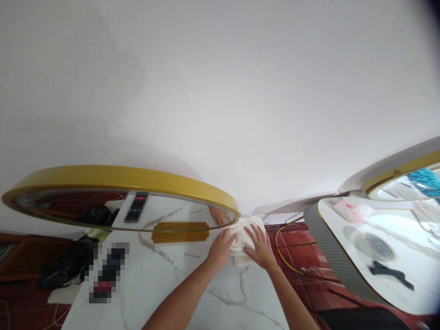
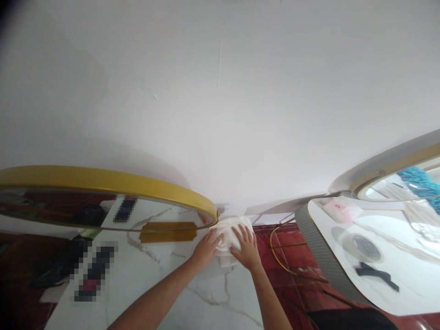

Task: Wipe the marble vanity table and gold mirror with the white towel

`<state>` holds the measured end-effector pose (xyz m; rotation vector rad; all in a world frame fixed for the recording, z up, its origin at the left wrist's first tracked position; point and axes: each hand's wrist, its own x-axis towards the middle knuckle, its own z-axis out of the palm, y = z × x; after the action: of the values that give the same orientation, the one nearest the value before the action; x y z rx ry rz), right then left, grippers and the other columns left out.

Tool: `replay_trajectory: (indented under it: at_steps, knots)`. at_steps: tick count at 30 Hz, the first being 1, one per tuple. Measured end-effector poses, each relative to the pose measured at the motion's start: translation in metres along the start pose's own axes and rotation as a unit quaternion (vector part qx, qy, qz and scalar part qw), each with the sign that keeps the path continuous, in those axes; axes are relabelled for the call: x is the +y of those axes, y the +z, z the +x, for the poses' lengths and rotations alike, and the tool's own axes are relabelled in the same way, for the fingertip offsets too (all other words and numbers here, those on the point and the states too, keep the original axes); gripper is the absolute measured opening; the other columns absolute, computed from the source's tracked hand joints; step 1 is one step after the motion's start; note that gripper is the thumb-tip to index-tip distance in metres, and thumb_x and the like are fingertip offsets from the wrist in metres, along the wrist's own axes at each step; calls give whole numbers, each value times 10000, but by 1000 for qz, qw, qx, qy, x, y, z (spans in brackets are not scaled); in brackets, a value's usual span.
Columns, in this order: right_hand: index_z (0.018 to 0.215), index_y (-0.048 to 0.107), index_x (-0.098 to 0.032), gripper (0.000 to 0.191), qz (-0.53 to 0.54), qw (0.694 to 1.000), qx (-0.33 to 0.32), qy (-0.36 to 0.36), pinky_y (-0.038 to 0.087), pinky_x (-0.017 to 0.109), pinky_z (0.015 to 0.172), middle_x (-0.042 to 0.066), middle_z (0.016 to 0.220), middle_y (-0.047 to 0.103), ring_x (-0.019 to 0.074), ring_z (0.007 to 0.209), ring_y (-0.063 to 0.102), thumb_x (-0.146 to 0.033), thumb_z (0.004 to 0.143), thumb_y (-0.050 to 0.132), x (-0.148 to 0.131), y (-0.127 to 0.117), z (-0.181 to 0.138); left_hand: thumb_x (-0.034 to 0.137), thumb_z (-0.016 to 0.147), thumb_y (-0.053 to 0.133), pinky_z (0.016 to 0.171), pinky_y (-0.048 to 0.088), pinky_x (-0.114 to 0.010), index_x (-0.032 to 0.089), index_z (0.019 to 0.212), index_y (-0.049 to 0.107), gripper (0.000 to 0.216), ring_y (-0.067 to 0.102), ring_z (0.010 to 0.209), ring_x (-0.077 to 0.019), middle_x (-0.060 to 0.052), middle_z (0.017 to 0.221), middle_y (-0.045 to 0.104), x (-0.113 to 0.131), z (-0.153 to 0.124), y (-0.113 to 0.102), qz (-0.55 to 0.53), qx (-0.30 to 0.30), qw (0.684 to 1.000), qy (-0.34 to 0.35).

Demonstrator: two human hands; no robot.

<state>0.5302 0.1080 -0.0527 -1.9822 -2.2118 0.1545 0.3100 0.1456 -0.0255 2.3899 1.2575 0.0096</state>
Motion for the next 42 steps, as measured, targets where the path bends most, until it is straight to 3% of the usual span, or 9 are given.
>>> replay_trajectory:
  at_steps: [8,13,25,32,36,42]
  knots:
    - [1430,187,-339,671,4,1000,22,-2,118,532,1078,2,1505,187,297,1370,127,-514,836,444,-6,-5,-8,4,738,452,1089,286,-427,307,1409,272,758,229,1360,-245,-35,1507,212,4,-8,1,-20,5,1000,-2]
    - [1428,197,-340,659,10,1000,20,2,130,527,1081,-6,1505,186,287,1373,123,-519,838,431,-12,-6,-30,56,774,480,1103,256,-407,330,1418,227,744,195,1370,-226,-12,1519,173,9,-25,13,-17,9,1000,8]
    - [1434,159,-355,701,26,999,18,17,158,539,1078,-8,1498,207,311,1363,175,-518,818,450,-34,-8,-141,318,859,516,1072,274,-454,379,1426,136,685,212,1360,-276,-24,1523,149,37,-107,58,-26,-67,996,51]
    - [1426,177,-380,751,27,999,25,-3,237,522,1041,-1,1466,292,329,1328,268,-552,772,505,-30,15,-205,425,826,555,1054,297,-492,366,1433,104,759,256,1333,-319,-46,1523,141,45,-153,83,-50,-112,988,97]
    - [1424,180,-386,763,23,999,33,1,247,531,1029,5,1459,306,341,1312,300,-558,760,515,-27,25,-215,437,821,559,1047,313,-494,378,1430,110,759,287,1318,-325,-38,1518,164,43,-159,91,-52,-109,987,108]
    - [1431,159,-369,744,25,1000,16,5,218,530,1053,-3,1472,278,328,1339,243,-535,785,490,-31,14,-200,406,853,531,1060,311,-460,410,1422,104,712,280,1327,-290,-13,1517,174,41,-150,90,-45,-86,991,94]
